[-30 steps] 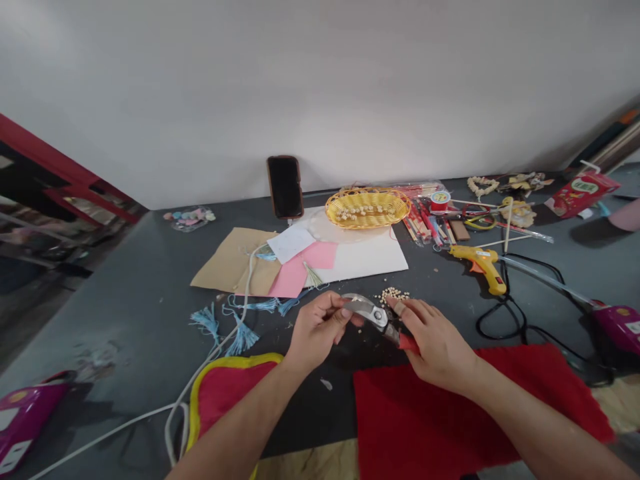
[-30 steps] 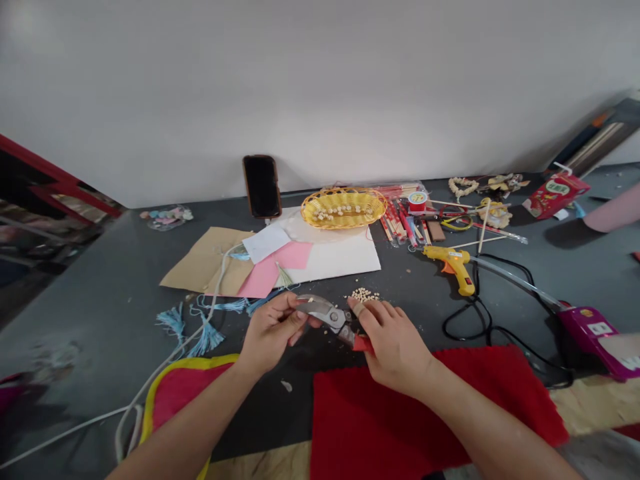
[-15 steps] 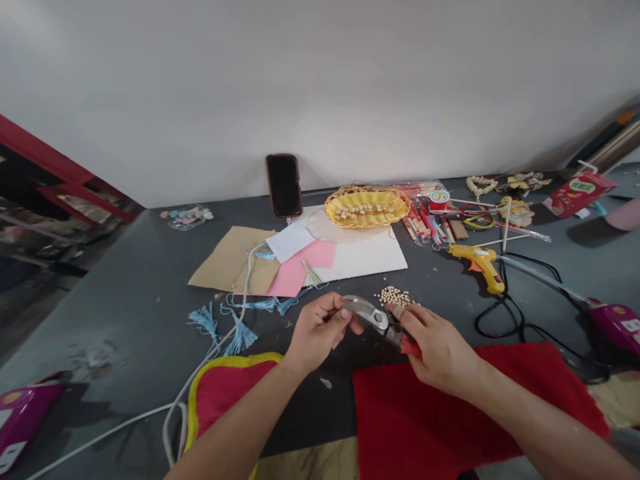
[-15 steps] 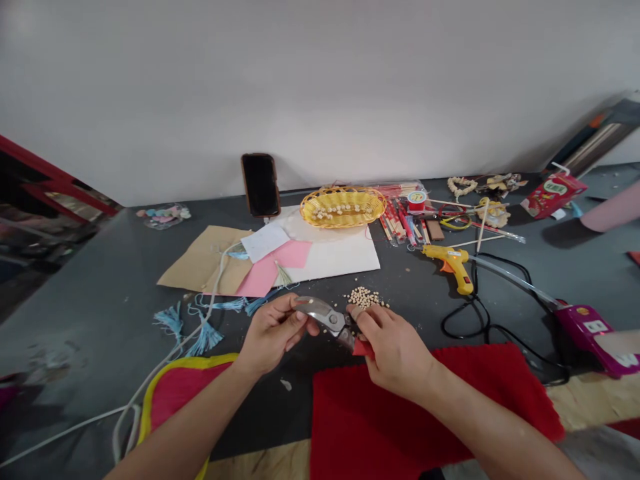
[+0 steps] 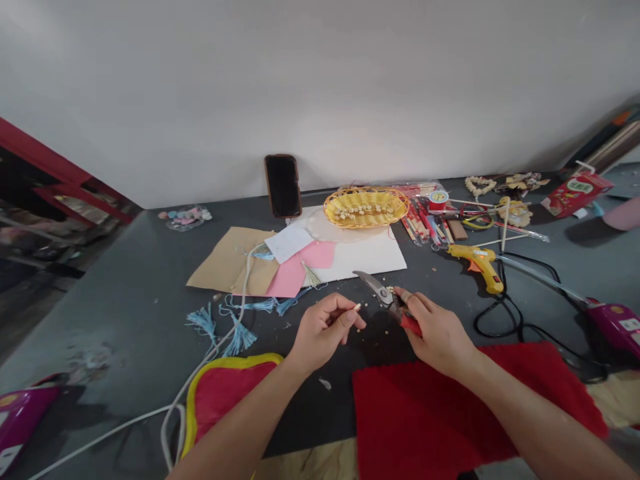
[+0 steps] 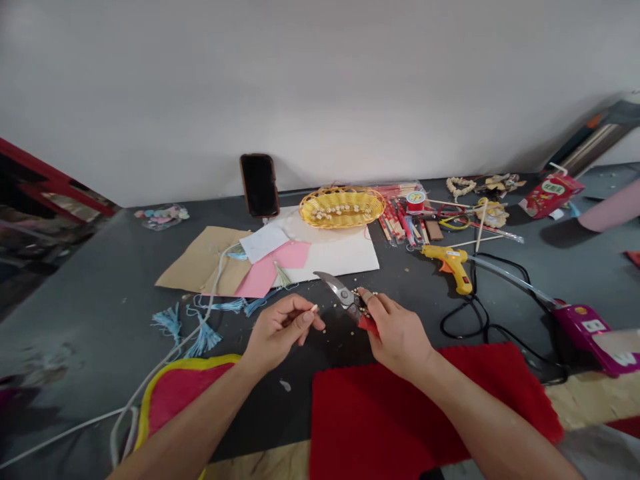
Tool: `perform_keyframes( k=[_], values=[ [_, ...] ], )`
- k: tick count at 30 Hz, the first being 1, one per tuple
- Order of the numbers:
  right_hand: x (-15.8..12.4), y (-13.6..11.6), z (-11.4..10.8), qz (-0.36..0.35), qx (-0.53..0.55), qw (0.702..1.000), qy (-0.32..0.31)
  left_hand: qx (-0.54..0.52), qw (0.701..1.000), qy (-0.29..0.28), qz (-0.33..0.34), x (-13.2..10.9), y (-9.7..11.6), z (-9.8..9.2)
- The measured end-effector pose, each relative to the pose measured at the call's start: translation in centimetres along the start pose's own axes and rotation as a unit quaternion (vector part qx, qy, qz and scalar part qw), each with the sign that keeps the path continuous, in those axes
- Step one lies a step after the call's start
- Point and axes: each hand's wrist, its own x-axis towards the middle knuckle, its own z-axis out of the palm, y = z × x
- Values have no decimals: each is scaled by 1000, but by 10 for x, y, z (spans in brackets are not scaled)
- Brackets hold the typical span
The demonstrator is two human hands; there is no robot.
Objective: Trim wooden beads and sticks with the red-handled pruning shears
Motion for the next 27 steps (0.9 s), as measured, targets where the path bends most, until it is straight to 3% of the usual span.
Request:
perform_keyframes(
  k=[5, 10, 15, 19, 23, 27],
  values=[
    [0, 3, 3, 2, 35, 999, 12, 134, 990, 19, 33, -2, -1, 1],
    [3, 9, 5, 13, 98, 994, 49, 336, 939, 64, 39, 7, 7, -10],
    [3, 9, 6, 9, 132, 989, 72, 441, 888, 126, 18, 53, 27, -42],
    [4, 8, 6, 7, 146, 987, 66, 593, 790, 149, -48, 100, 31, -63],
    [4, 9, 6, 8, 160, 985, 63, 615, 773, 141, -64, 129, 20, -69],
    [4, 8, 7, 6, 178, 982, 62, 628, 765, 122, -73, 138, 15, -69]
  ],
)
